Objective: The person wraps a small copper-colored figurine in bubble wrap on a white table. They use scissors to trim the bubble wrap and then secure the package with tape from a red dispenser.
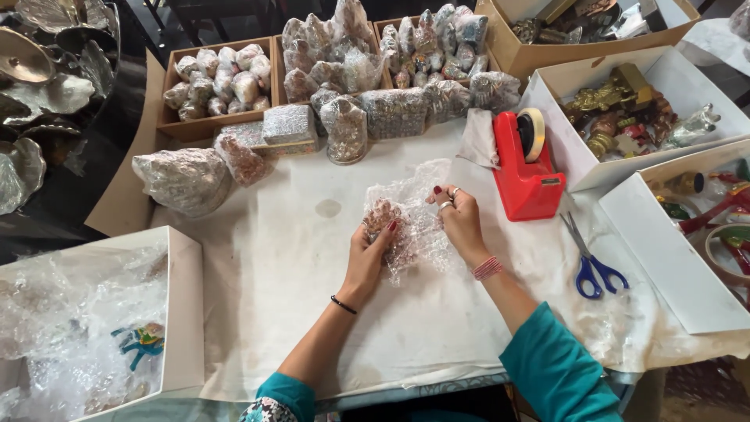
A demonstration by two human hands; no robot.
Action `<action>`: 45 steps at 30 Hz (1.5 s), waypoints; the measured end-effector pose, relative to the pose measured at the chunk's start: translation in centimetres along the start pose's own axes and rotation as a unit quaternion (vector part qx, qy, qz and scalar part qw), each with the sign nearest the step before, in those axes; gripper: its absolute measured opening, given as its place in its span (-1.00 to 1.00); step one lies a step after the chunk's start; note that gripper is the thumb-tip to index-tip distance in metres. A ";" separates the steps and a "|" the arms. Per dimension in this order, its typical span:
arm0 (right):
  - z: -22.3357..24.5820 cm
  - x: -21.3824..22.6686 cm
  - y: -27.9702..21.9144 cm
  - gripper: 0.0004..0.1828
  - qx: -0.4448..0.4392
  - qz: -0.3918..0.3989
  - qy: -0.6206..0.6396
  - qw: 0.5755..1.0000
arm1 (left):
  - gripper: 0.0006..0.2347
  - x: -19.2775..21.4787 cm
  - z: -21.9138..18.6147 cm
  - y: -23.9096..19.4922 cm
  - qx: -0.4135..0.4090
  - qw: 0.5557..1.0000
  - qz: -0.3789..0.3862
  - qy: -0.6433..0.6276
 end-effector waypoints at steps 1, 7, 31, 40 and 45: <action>0.5 -0.2 -0.2 -0.73 0.000 0.000 0.000 1.000 | -0.78 -0.2 -0.5 0.0 0.000 1.000 0.000 0.000; 3.8 -0.7 -1.1 -0.79 0.099 -0.046 -0.348 0.931 | -0.78 1.8 -1.4 0.7 0.011 0.996 -0.064 0.058; 2.1 -0.2 -0.1 -0.54 0.068 -0.059 -0.365 0.927 | -0.78 -4.0 -10.0 -2.1 -0.217 0.816 0.040 0.534; 6.8 1.8 -1.6 -0.45 0.245 -0.175 -0.372 0.878 | -0.64 -4.7 -7.4 -2.0 -0.229 0.774 0.163 0.567; 6.5 -2.0 -4.0 -0.72 0.380 -0.012 -0.314 0.870 | -0.58 -4.5 -6.7 -1.4 -0.190 0.766 0.151 0.596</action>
Point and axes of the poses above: each hand's wrist, its own y-axis towards the middle knuckle, its own x-axis out of the back of the hand, z = x × y, the point moved 8 cm from there along y, towards the middle knuckle, and after that the axes turned 3 degrees about -y, right-handed, at the moved point
